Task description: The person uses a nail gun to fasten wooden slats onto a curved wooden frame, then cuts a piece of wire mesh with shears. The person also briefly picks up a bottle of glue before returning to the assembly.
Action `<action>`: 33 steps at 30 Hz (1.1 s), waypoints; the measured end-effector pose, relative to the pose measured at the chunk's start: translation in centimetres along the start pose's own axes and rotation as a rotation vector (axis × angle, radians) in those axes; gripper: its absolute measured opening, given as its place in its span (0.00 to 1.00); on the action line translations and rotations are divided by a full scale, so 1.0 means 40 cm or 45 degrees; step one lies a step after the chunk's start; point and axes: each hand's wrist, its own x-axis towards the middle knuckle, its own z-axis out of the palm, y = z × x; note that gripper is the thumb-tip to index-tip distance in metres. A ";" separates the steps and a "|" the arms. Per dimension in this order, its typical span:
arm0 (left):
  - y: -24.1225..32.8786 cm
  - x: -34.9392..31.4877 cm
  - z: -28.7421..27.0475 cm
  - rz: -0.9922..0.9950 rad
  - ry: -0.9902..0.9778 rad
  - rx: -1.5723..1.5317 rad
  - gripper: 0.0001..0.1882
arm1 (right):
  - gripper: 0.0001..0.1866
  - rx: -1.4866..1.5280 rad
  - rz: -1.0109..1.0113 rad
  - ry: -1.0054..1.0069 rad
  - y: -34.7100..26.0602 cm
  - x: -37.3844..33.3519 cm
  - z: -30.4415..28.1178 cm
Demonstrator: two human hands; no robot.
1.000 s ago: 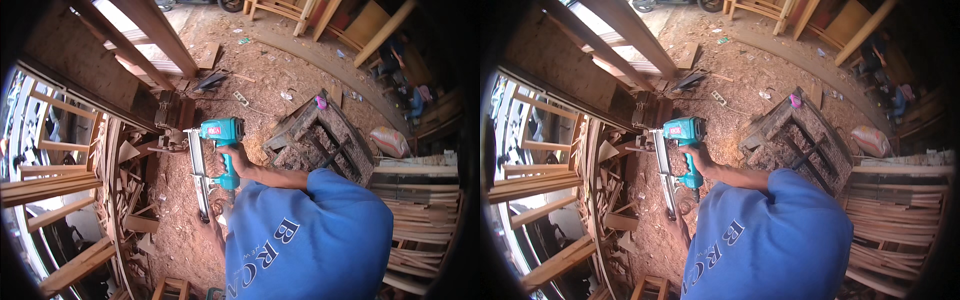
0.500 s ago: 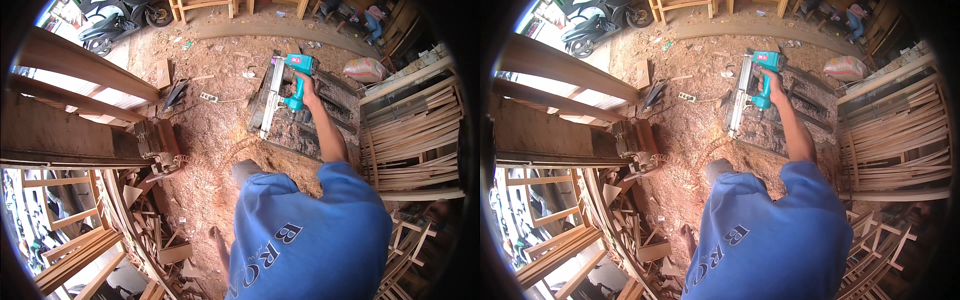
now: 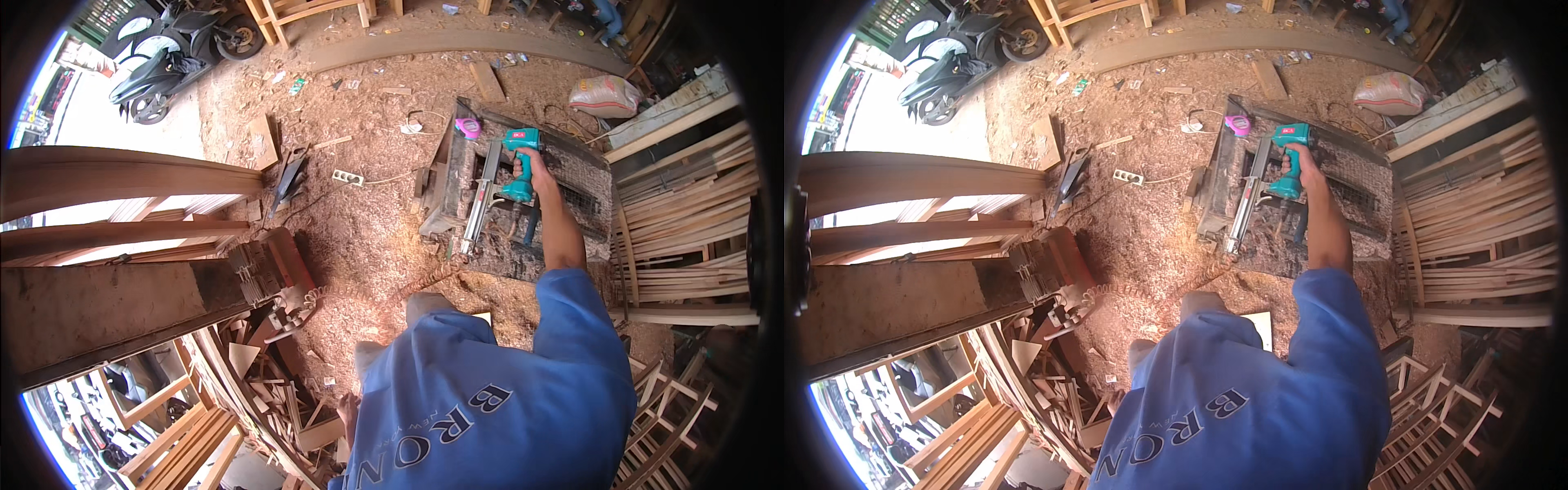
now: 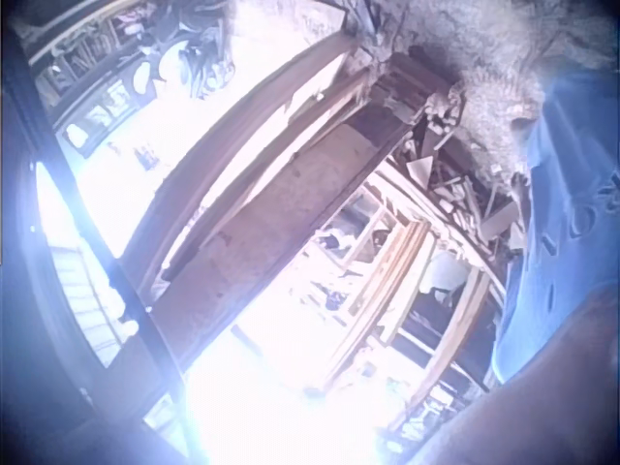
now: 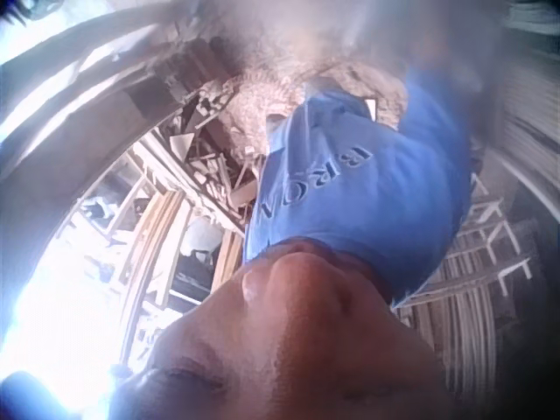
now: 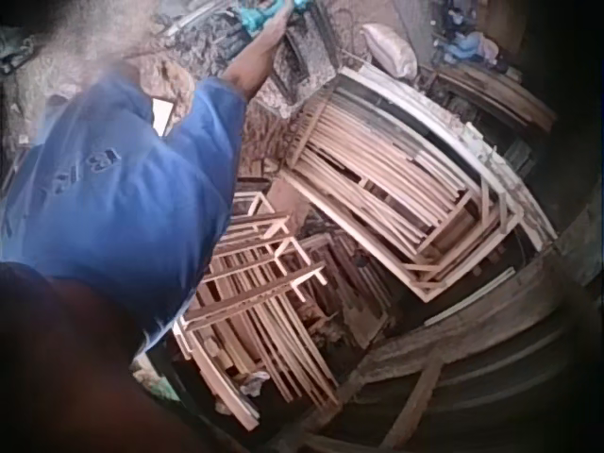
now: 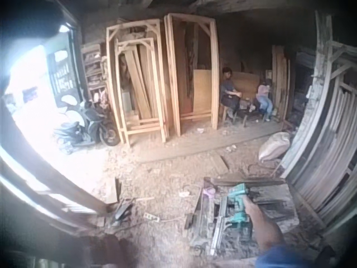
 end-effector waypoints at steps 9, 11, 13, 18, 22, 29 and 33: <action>0.595 0.153 0.064 0.344 -0.047 0.256 0.18 | 0.14 0.042 0.050 0.021 -0.005 0.128 -0.019; 0.649 0.204 0.070 0.489 -0.099 0.737 0.20 | 0.14 -0.021 0.027 0.175 0.018 0.147 -0.016; 0.696 0.277 0.076 0.431 -0.220 1.016 0.20 | 0.14 -0.154 -0.071 0.373 0.047 0.156 -0.012; 0.908 0.517 0.114 0.247 -0.418 1.161 0.18 | 0.29 -0.830 -0.071 0.867 0.072 0.142 -0.006; 1.255 0.749 0.179 0.236 -0.478 1.246 0.17 | 0.39 -1.288 -0.144 1.186 0.035 0.095 0.051; 2.129 1.141 0.499 0.844 -0.050 1.493 0.09 | 0.24 -1.266 -0.492 1.786 -0.104 0.031 0.317; 2.508 1.173 0.953 0.798 -0.411 0.892 0.12 | 0.12 -1.239 -1.062 1.775 -0.158 0.064 0.502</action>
